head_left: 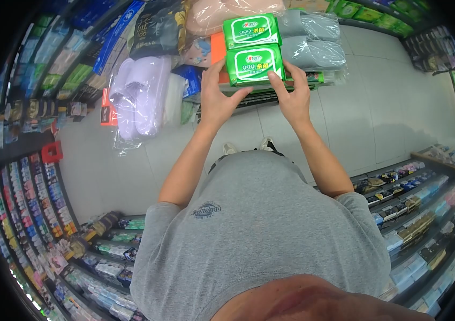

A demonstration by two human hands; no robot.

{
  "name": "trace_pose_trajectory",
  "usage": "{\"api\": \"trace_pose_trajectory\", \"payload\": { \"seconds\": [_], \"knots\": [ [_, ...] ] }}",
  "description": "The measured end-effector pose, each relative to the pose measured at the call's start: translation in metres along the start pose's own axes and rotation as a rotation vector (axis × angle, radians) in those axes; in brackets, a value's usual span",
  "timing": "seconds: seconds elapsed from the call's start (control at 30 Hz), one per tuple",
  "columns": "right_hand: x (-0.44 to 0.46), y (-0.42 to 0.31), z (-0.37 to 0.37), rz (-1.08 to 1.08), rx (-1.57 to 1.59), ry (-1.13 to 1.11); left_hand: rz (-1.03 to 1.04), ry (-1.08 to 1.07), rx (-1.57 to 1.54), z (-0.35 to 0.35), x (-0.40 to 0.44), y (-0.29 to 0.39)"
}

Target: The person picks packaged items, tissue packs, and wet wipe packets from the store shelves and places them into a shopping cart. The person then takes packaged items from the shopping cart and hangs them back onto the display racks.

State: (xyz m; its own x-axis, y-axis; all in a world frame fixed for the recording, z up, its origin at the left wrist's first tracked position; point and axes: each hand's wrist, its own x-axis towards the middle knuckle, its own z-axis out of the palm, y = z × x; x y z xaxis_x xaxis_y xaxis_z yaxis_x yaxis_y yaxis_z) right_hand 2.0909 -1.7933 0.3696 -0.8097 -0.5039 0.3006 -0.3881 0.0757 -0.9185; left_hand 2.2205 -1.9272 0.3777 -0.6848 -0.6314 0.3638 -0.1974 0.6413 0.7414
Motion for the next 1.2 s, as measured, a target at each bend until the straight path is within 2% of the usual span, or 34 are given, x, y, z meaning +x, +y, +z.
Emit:
{"api": "trace_pose_trajectory", "payload": {
  "seconds": [0.17,0.33,0.67,0.8,1.03,1.13,1.2],
  "knots": [
    [-0.007,0.000,-0.003,-0.074,-0.060,0.065,0.098,0.079,-0.015,-0.004,-0.004,0.002],
    [-0.011,-0.007,-0.004,-0.121,-0.044,0.104,0.088,0.092,-0.009,-0.006,-0.010,0.004],
    [-0.013,-0.004,-0.001,-0.120,-0.085,0.065,0.057,0.096,-0.080,-0.008,-0.019,0.003],
    [-0.013,-0.005,-0.001,-0.102,-0.049,0.063,0.154,0.106,-0.040,-0.008,-0.019,0.005],
    [-0.012,-0.004,-0.004,-0.086,-0.075,0.045,0.190,0.079,-0.018,-0.002,-0.022,0.003],
    [-0.016,-0.025,-0.009,-0.205,-0.118,0.122,0.218,0.185,0.038,-0.013,-0.024,0.028],
    [-0.028,-0.045,-0.022,-0.610,-0.080,0.172,0.328,0.260,0.026,-0.026,-0.027,0.048]
  ]
}}
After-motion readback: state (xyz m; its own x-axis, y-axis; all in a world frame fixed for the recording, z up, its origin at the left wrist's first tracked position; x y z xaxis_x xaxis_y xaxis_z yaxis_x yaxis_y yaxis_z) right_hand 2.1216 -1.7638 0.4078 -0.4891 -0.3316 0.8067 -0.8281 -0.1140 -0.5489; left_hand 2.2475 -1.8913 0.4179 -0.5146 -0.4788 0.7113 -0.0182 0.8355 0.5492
